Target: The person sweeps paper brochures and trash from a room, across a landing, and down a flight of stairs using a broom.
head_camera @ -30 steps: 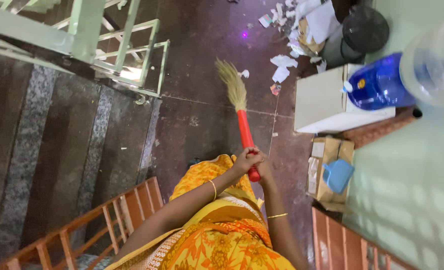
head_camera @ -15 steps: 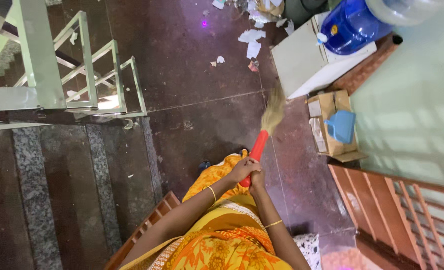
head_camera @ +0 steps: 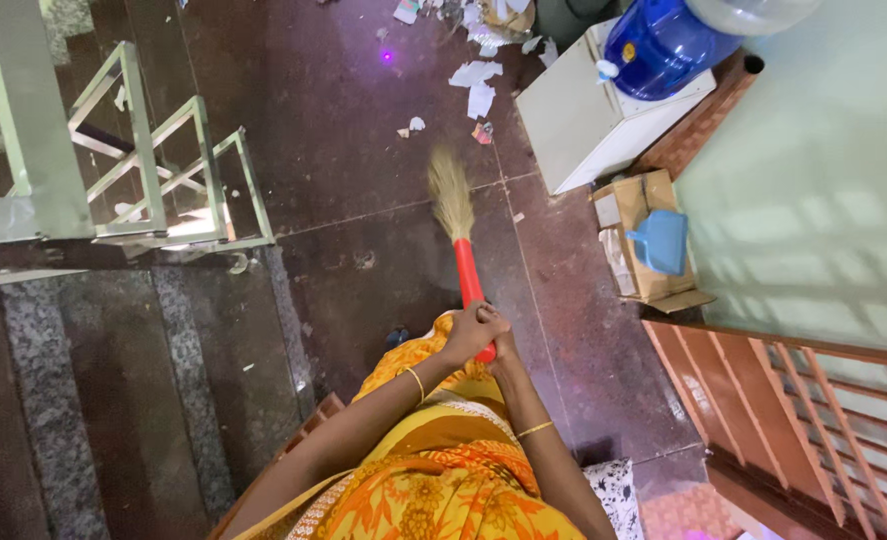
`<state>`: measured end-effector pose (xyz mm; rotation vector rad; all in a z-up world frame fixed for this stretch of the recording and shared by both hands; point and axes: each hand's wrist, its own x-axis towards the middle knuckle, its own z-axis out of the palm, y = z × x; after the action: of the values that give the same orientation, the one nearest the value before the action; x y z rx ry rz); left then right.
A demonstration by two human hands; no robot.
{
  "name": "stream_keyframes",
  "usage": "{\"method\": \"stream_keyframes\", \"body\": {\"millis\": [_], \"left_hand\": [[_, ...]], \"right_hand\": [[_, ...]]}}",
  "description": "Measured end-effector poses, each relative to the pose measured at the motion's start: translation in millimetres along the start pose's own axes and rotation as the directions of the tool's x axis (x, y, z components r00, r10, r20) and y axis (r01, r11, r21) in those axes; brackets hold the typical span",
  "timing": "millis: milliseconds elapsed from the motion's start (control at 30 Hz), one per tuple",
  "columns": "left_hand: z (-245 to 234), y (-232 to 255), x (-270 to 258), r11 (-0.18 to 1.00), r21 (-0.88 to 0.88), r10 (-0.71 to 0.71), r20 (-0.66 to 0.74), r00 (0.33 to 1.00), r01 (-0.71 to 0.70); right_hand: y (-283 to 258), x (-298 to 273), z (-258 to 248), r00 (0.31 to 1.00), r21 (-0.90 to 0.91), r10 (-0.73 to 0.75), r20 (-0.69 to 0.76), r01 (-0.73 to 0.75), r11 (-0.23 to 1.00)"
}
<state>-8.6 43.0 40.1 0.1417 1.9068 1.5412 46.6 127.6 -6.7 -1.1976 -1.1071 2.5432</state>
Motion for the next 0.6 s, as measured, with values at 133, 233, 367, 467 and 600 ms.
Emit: {"method": "stream_keyframes", "body": {"millis": [133, 233, 367, 467, 600], "left_hand": [[24, 34, 18, 0.997, 0.075, 0.035, 0.001, 0.999, -0.035], [48, 42, 40, 0.993, 0.093, 0.067, 0.079, 0.995, -0.074], [85, 34, 78, 0.993, -0.055, -0.094, 0.15, 0.984, 0.103], [107, 22, 106, 0.976, -0.12, -0.155, 0.191, 0.969, 0.18], [114, 18, 120, 0.981, -0.149, -0.102, 0.16, 0.982, 0.126]], "right_hand": [[-32, 13, -16, 0.995, 0.042, -0.04, 0.091, 0.037, 0.998], [-61, 25, -30, 0.986, 0.083, -0.064, 0.157, 0.052, 0.995], [-99, 44, -48, 0.998, 0.009, 0.018, 0.061, -0.018, 1.0], [-119, 58, -56, 0.995, 0.004, 0.062, 0.081, -0.063, 0.998], [-133, 76, -53, 0.976, 0.001, 0.183, 0.117, -0.185, 0.983]]}}
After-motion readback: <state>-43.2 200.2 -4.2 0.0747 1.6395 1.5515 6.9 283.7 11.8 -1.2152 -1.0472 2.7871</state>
